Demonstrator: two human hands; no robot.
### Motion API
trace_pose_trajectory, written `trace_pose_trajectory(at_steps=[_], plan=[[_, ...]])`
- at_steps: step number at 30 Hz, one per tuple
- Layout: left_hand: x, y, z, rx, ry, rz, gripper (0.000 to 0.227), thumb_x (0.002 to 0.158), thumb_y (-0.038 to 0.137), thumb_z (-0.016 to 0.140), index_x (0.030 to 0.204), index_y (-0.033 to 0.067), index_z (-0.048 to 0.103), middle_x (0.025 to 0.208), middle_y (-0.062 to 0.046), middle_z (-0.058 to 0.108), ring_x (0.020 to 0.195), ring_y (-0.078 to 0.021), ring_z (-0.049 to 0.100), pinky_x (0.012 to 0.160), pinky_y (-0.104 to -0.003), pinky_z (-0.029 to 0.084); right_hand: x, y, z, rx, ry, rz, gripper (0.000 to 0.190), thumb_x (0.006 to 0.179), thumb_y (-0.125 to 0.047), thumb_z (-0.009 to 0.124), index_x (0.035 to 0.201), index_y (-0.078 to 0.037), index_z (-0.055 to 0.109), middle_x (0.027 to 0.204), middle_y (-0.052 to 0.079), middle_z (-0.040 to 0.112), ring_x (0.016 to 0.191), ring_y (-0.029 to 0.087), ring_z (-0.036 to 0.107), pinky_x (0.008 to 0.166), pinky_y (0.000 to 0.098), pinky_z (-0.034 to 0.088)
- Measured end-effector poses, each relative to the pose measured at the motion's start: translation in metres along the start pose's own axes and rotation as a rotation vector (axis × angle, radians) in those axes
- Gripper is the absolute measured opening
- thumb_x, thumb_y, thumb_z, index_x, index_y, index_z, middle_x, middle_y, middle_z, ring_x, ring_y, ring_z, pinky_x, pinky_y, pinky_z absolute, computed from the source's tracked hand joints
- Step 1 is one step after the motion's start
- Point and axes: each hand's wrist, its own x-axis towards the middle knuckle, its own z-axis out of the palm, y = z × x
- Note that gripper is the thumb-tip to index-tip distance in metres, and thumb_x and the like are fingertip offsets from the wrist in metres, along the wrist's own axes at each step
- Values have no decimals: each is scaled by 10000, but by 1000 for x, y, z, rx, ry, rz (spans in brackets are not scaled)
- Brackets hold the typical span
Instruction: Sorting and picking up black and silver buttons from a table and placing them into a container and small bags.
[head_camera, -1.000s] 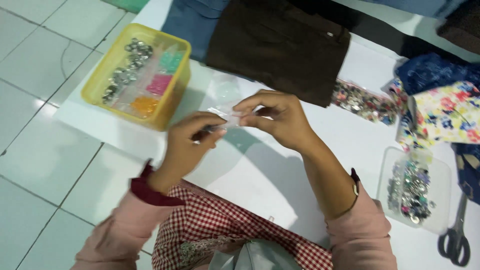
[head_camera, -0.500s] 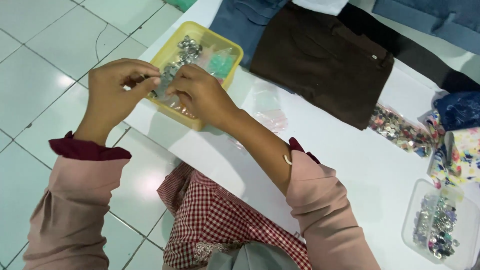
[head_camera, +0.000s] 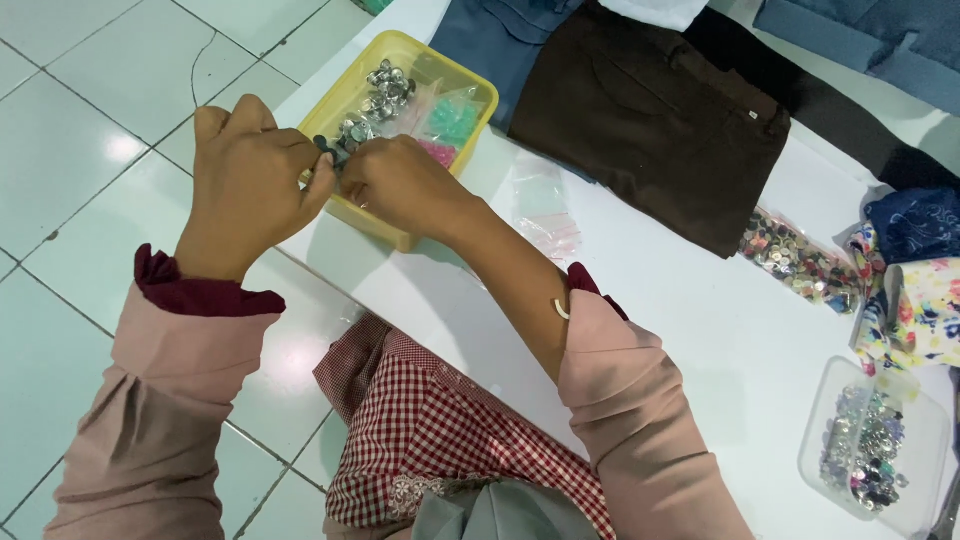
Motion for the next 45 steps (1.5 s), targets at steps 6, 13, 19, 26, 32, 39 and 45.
trace_pose_trajectory(at_steps=[6,13,19,26,32,39,45], plan=[[0,6,5,2,100,-38,445,1154,293,676,721,190,675,689,126,623,904,-176,500,814,-366,303,-16,19,-1,-37,291,-191,408,802,111,564,1106,-42,788,1114,150,770,1014,359,690,885,501,536],[38,71,-44,-161,284,70,342,1147,225,671,822,118,662,795,28,663,846,-228,521,775,-392,306,-107,-12,-72,6,428,-116,446,867,112,508,1177,-112,737,1088,76,757,1008,313,714,847,427,519],[79,192,-56,-480,325,244,142,982,302,699,895,192,719,877,31,701,843,-204,609,807,-385,407,-226,0,-80,-140,324,160,181,867,-20,661,984,-87,782,935,95,749,904,299,725,863,427,544],[105,352,-56,-734,286,439,158,973,310,699,897,175,728,817,31,684,790,-175,606,799,-369,409,-387,-2,-130,-272,262,434,121,880,-89,729,989,-86,780,905,94,750,895,281,732,865,416,554],[114,468,-55,-929,187,577,130,925,245,734,1016,153,745,826,-11,699,793,-200,627,807,-384,419,-512,-20,-198,-185,409,736,228,902,-14,695,1119,-13,763,1002,214,762,908,396,732,835,482,568],[107,589,-33,-1087,-22,704,131,881,209,745,976,119,756,823,-51,703,846,-229,613,851,-421,394,-637,-1,-215,-290,349,1165,224,900,-23,700,1103,-55,789,917,167,776,802,351,739,703,440,578],[103,656,-24,-1089,-329,771,121,797,185,773,909,140,775,777,-35,683,886,-242,577,846,-427,333,-651,-3,-205,-40,221,1470,281,819,-18,714,1074,-79,816,908,149,804,859,335,765,722,417,596]])
